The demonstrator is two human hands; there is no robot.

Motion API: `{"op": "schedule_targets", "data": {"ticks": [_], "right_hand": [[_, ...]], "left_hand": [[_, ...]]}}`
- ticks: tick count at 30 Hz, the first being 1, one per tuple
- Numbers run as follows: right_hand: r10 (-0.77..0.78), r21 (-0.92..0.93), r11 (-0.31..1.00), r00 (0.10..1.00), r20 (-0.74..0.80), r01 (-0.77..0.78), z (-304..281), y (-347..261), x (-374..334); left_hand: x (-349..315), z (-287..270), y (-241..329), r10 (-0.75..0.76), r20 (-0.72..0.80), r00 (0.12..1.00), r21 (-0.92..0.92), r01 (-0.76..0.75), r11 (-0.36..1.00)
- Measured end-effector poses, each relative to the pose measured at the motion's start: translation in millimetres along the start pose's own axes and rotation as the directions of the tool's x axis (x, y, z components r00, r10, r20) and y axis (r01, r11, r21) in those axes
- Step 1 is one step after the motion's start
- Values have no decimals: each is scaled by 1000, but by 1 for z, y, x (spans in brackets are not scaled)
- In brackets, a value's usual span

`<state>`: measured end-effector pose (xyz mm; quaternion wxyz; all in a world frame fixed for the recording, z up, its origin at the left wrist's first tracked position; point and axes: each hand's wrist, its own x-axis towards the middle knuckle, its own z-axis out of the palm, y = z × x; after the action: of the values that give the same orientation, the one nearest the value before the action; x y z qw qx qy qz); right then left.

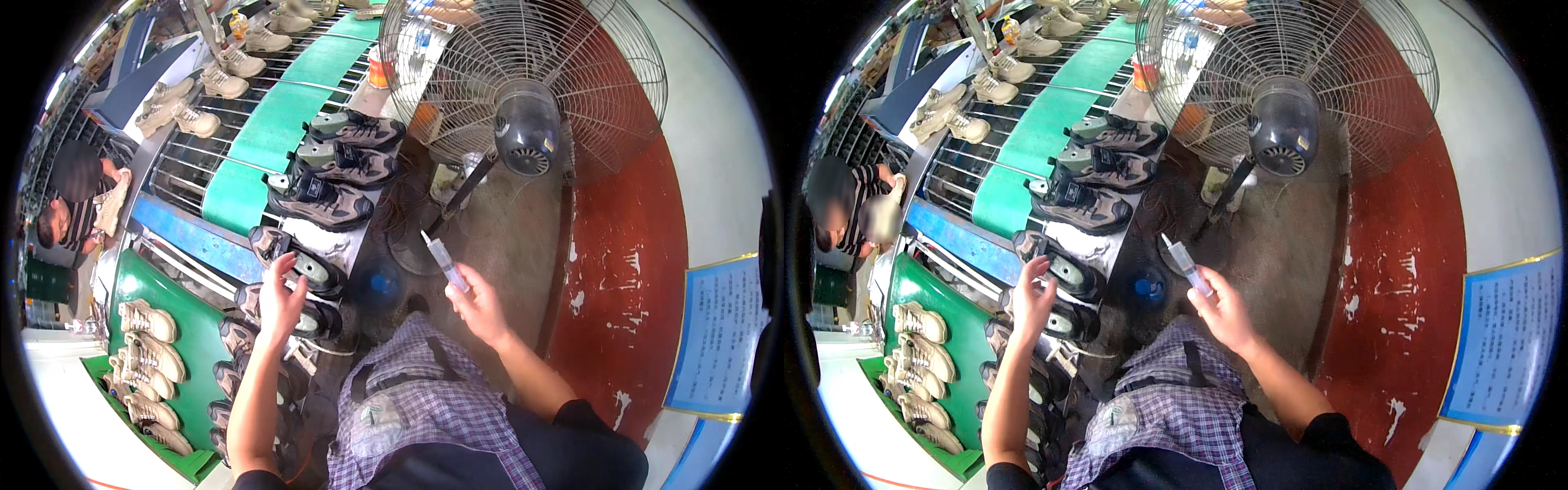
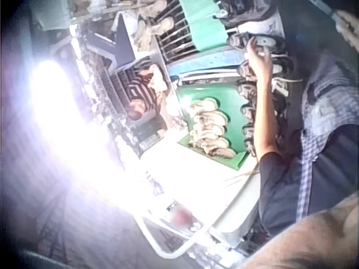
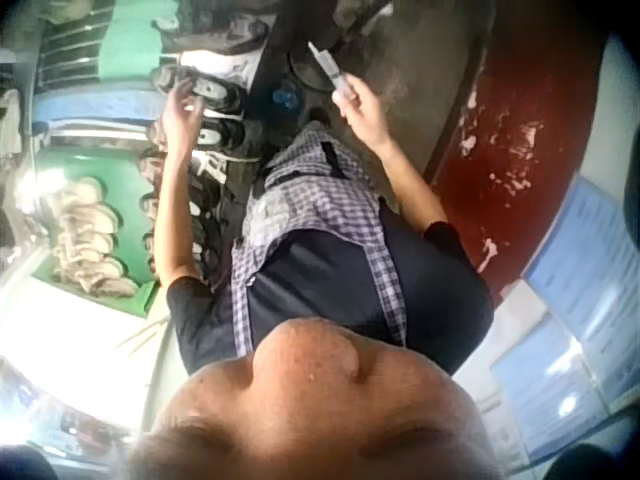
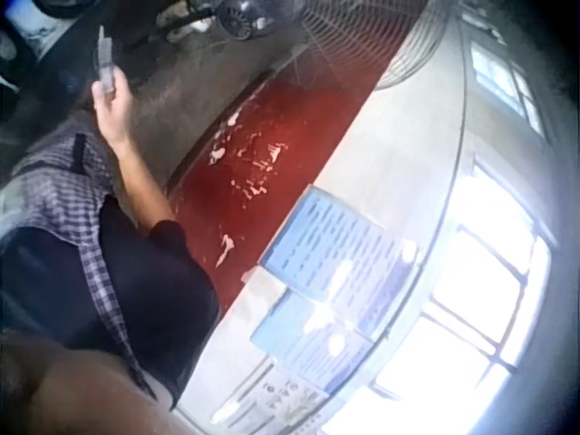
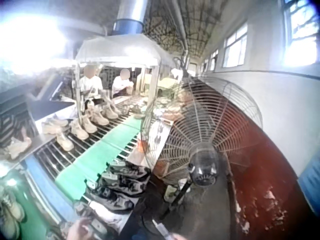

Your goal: The person applies a liquid from a syringe along the seam of a shoe and then uses a flat tool to smooth the adhesive while working at a conveyor belt station.

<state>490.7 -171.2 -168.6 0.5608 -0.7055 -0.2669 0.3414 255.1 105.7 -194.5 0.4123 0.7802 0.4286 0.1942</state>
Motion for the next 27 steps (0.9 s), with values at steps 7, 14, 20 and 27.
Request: {"op": "schedule_targets", "data": {"ticks": [7,14,20,27], "right_hand": [[-214,-322,916,971,107,237,-42,18,63],[-162,-438,851,938,306,290,-84,-17,137],[-119,-299,927,932,344,228,-101,-7,171],[92,-150,988,906,413,-31,-103,-18,174]], "left_hand": [[125,79,17,433,285,855,721,-489,491],[216,115,-25,213,437,874,863,-474,177],[237,137,-34,137,457,879,874,-472,116],[252,138,-19,-60,468,882,878,-456,146]]}}
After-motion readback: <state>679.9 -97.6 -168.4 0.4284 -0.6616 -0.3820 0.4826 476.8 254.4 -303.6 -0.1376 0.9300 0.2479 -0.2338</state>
